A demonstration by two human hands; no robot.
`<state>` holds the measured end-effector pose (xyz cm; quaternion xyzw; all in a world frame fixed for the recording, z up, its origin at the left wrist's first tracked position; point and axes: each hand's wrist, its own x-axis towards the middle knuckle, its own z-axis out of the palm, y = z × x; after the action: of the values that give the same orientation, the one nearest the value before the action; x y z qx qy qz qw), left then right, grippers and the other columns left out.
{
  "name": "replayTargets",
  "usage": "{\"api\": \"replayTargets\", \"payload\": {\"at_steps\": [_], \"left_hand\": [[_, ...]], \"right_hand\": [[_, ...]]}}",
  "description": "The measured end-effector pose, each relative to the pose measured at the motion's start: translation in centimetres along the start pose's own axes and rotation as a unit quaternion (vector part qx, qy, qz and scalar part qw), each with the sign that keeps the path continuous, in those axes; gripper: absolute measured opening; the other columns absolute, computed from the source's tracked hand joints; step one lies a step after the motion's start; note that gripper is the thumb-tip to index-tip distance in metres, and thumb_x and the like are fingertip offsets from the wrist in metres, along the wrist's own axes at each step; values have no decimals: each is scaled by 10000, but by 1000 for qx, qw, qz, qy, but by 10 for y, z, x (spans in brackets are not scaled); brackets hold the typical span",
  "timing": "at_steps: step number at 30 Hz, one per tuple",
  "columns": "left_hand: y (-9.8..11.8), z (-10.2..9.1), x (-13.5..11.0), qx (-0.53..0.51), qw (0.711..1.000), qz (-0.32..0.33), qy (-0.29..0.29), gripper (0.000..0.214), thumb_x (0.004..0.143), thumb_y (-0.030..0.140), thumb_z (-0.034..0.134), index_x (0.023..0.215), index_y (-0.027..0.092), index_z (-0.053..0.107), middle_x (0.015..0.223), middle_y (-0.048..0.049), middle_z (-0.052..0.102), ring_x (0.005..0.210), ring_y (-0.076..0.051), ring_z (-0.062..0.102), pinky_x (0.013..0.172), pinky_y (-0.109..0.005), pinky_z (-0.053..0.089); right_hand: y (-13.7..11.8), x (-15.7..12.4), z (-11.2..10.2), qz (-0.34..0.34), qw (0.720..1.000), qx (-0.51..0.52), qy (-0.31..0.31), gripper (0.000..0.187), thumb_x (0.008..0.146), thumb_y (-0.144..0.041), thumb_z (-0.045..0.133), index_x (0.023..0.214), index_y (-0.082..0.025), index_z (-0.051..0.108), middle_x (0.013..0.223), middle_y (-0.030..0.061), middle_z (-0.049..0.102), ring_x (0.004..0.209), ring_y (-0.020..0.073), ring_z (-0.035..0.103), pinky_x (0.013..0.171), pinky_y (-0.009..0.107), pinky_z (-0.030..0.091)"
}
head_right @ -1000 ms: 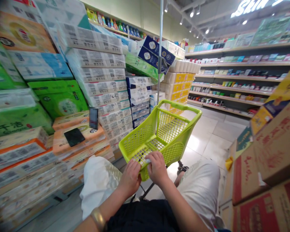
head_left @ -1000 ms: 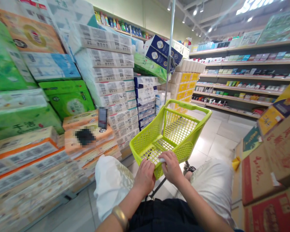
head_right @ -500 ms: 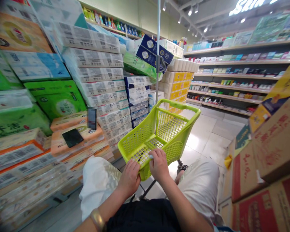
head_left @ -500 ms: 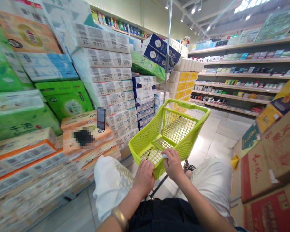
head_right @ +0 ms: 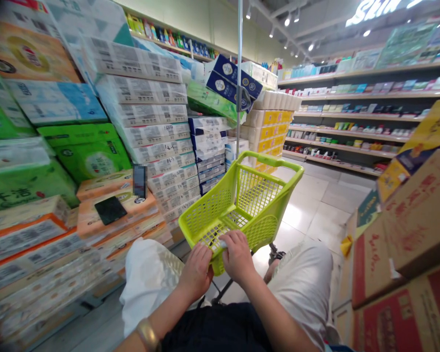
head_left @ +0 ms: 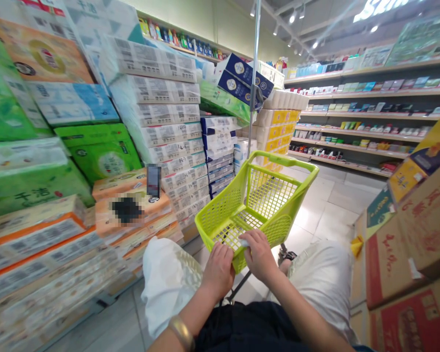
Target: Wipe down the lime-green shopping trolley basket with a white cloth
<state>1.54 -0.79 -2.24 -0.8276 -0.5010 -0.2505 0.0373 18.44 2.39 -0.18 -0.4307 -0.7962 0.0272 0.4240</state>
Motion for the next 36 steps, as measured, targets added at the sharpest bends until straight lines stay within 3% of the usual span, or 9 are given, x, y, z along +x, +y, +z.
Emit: {"api": "replayTargets", "payload": {"at_steps": [4, 8, 10, 15, 17, 23, 26, 31, 36], "left_hand": [[-1, 0, 0, 5, 1000, 6, -6, 329, 654, 57, 478, 954, 190, 502, 938, -77, 574, 990, -259, 544, 1054, -530, 396], [0, -2, -1, -2, 1000, 8, -9, 320, 683, 76, 478, 978, 199, 500, 989, -84, 584, 1036, -267, 538, 1052, -546, 394], [0, -2, -1, -1, 1000, 2, -8, 328, 680, 77, 478, 981, 204, 497, 988, -79, 582, 1035, -269, 543, 1045, -554, 396], [0, -2, 0, -2, 1000, 9, -4, 360, 667, 68, 469, 1001, 201, 481, 935, -65, 570, 966, -259, 559, 1029, -552, 410], [-1, -2, 0, -1, 1000, 13, -4, 370, 660, 64, 470, 1004, 201, 477, 936, -65, 569, 964, -257, 559, 1030, -546, 414], [0, -3, -1, 6, 1000, 8, -7, 319, 673, 70, 483, 966, 195, 490, 974, -76, 570, 1040, -260, 537, 1073, -527, 386], [1, -2, -1, 10, 1000, 5, -6, 321, 663, 61, 479, 960, 183, 497, 955, -79, 572, 1012, -259, 542, 1075, -523, 384], [0, -1, -1, 2, 1000, 13, -6, 369, 662, 60, 474, 1010, 181, 493, 942, -75, 569, 980, -258, 551, 1046, -534, 406], [1, -4, -2, 10, 1000, 7, -8, 307, 663, 65, 487, 942, 191, 499, 960, -74, 567, 1015, -260, 533, 1075, -528, 381]], "right_hand": [[-1, -3, 0, -26, 999, -1, -24, 381, 754, -31, 456, 1044, -220, 616, 1015, 64, 595, 1018, 229, 486, 956, 405, 387], [19, 8, -9, 35, 998, -39, 33, 365, 750, -28, 439, 995, -223, 627, 993, 70, 601, 1019, 240, 488, 956, 426, 383], [17, 9, -7, 50, 997, -49, 44, 368, 731, -19, 439, 977, -218, 626, 980, 70, 602, 1015, 240, 491, 955, 428, 383], [-12, -3, 6, -32, 999, -13, -26, 372, 719, -16, 475, 992, -222, 620, 960, 51, 604, 981, 219, 505, 972, 403, 384], [-12, -3, 5, -54, 998, -7, -41, 380, 730, -15, 478, 1007, -230, 624, 971, 47, 611, 982, 217, 507, 972, 398, 388], [20, 10, -10, 37, 998, -32, 29, 391, 734, -9, 433, 1002, -214, 630, 998, 76, 611, 1002, 238, 510, 937, 426, 415], [9, 2, -3, 34, 999, -24, 34, 425, 712, 3, 422, 1019, -211, 621, 1016, 79, 598, 1036, 240, 501, 958, 434, 410], [-14, -13, 9, -36, 999, 6, -10, 461, 712, 3, 429, 1077, -220, 602, 1052, 66, 592, 1065, 223, 496, 1024, 434, 370], [16, 2, -6, 32, 999, -11, 21, 406, 751, -11, 414, 1041, -206, 620, 1054, 78, 598, 1045, 234, 502, 962, 429, 414]]}}
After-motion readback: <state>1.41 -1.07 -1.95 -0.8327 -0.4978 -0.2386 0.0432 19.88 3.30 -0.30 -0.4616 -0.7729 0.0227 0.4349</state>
